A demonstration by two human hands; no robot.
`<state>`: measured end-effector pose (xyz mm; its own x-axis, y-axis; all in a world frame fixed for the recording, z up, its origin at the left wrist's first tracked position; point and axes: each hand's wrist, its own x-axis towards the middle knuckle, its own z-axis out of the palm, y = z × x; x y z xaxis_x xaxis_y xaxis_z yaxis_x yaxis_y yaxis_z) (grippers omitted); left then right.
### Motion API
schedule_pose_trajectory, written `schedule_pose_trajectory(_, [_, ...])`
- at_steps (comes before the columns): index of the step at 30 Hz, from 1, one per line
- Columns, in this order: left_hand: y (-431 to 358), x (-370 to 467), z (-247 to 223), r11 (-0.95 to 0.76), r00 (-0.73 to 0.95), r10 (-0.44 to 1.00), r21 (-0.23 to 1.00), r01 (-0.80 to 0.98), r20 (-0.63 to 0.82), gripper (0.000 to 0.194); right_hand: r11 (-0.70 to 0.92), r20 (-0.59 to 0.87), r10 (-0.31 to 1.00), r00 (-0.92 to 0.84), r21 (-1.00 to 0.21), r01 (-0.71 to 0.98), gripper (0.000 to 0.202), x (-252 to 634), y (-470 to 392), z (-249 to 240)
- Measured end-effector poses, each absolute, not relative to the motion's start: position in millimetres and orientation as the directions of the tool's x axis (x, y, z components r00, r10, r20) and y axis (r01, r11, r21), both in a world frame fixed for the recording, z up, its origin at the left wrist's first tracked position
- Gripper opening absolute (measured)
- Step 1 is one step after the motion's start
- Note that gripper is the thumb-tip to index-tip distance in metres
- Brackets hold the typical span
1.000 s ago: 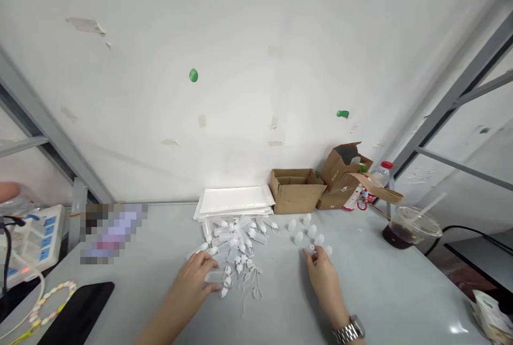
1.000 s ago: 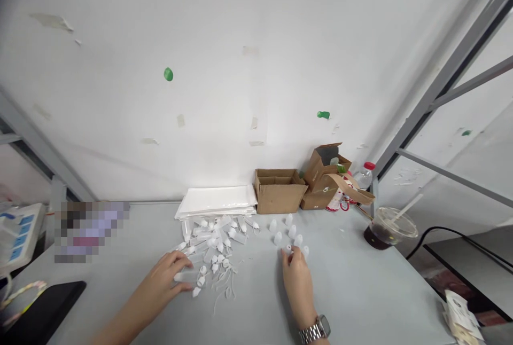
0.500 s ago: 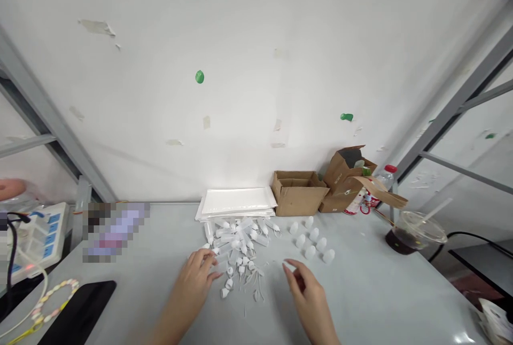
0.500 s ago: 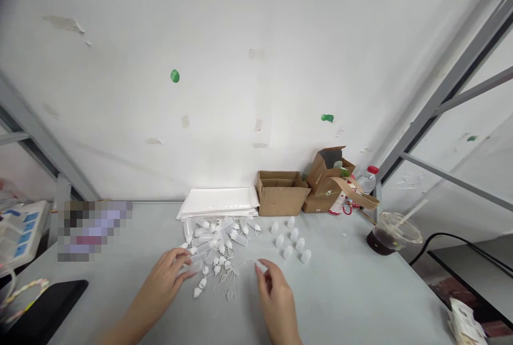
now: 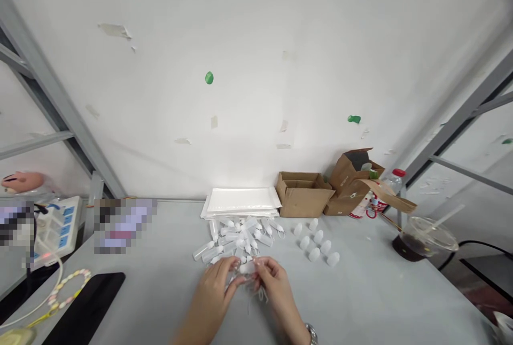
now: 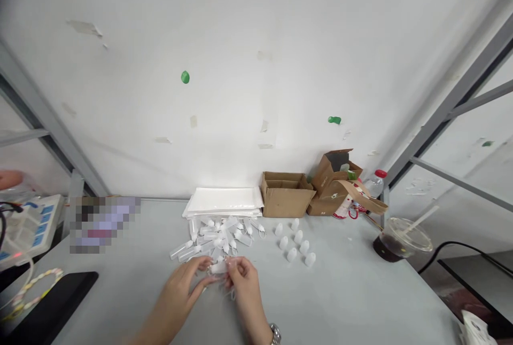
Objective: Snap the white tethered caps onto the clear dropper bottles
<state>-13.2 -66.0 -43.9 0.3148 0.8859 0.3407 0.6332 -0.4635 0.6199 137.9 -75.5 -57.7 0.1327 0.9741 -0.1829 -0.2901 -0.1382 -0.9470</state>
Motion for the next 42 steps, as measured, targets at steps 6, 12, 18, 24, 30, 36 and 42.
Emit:
schedule_pose_trajectory(6, [-62.6,-14.4,-25.4,-0.255,0.357,0.931,0.833,0.492,0.075,0.026,-0.164,-0.242,0.962,0.128,-0.884,-0.438,0.037,148.8,-80.8,-48.2])
schedule_pose_trajectory(12, [-62.7,-6.8,-26.3,-0.065,0.391,0.918,0.944,0.322,-0.07,0.039,-0.15,-0.201,0.975,0.095,-0.912,-0.382,0.037,150.6,-87.9,-55.5])
schedule_pose_trajectory(18, [-61.5,-1.5,-31.5,-0.111,0.323,0.946,0.905,0.41,-0.03,0.036,-0.146,-0.194,0.974,0.12,-0.934,-0.327,0.038,150.6,-92.8,-51.7])
schedule_pose_trajectory(24, [-70.2,-0.2,-37.7,-0.305,0.159,0.952,0.785,0.54,0.26,0.035,-0.124,-0.208,0.957,0.202,-0.924,-0.361,0.038,155.7,-91.4,-46.2])
schedule_pose_trajectory(30, [-67.5,-8.3,-33.9,-0.187,0.171,0.978,0.866,0.463,0.119,0.033,-0.065,-0.169,0.949,0.267,-0.931,-0.359,0.04,165.4,-89.3,-47.3])
schedule_pose_trajectory(36, [-64.2,-16.2,-24.8,-0.343,0.263,0.934,0.807,0.481,0.241,0.027,-0.079,-0.121,0.987,0.107,-0.939,-0.336,0.037,161.8,-92.0,-45.1])
schedule_pose_trajectory(42, [-66.6,-14.5,-21.1,-0.486,0.513,0.832,0.722,0.493,0.21,0.022,-0.147,-0.148,0.989,-0.016,-0.955,-0.259,0.039,155.8,-95.1,-42.7])
